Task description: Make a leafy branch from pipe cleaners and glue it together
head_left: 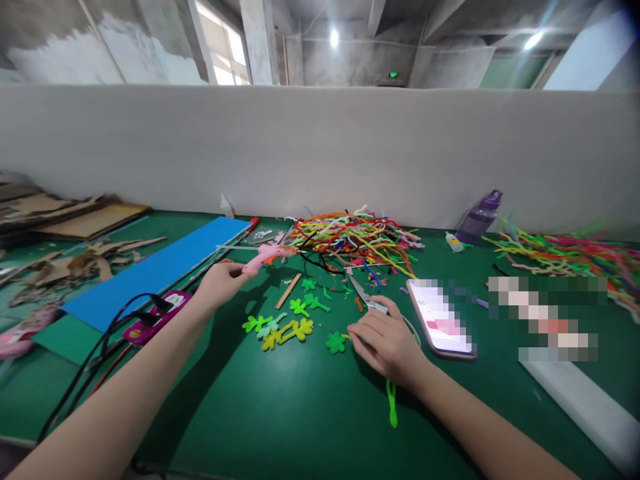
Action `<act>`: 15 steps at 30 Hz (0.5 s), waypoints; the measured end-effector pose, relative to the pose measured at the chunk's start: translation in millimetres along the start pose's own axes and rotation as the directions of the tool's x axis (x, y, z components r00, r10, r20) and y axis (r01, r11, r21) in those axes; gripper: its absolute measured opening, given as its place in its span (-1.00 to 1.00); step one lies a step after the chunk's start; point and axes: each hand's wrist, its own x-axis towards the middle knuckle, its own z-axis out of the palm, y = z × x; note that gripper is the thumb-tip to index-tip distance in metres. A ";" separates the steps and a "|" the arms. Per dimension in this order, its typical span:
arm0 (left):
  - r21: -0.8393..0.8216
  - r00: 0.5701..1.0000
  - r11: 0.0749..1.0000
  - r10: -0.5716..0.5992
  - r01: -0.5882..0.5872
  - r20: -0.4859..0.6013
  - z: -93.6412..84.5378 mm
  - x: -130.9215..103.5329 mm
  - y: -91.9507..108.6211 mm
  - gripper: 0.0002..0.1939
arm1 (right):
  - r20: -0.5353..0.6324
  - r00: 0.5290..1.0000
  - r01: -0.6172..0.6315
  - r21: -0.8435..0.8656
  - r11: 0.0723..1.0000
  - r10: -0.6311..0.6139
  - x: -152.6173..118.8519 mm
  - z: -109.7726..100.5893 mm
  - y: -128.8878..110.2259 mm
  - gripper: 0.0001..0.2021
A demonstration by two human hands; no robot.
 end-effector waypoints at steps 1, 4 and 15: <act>-0.008 1.000 1.000 -0.003 0.003 -0.005 -1.4 -1.0 1.8 -0.37 | -0.013 1.000 -0.029 -0.006 1.000 0.029 1.5 -1.0 2.0 -0.91; -0.036 1.000 0.999 -0.006 0.006 -0.009 -5.2 -3.0 6.6 -0.37 | -0.056 0.990 -0.128 -0.030 0.991 0.127 7.1 -4.8 9.0 -0.91; -0.128 0.998 0.991 -0.054 0.049 -0.034 -17.1 1.5 9.1 -0.36 | 0.107 0.939 -0.310 -0.143 0.940 0.326 55.1 -4.3 50.3 -0.50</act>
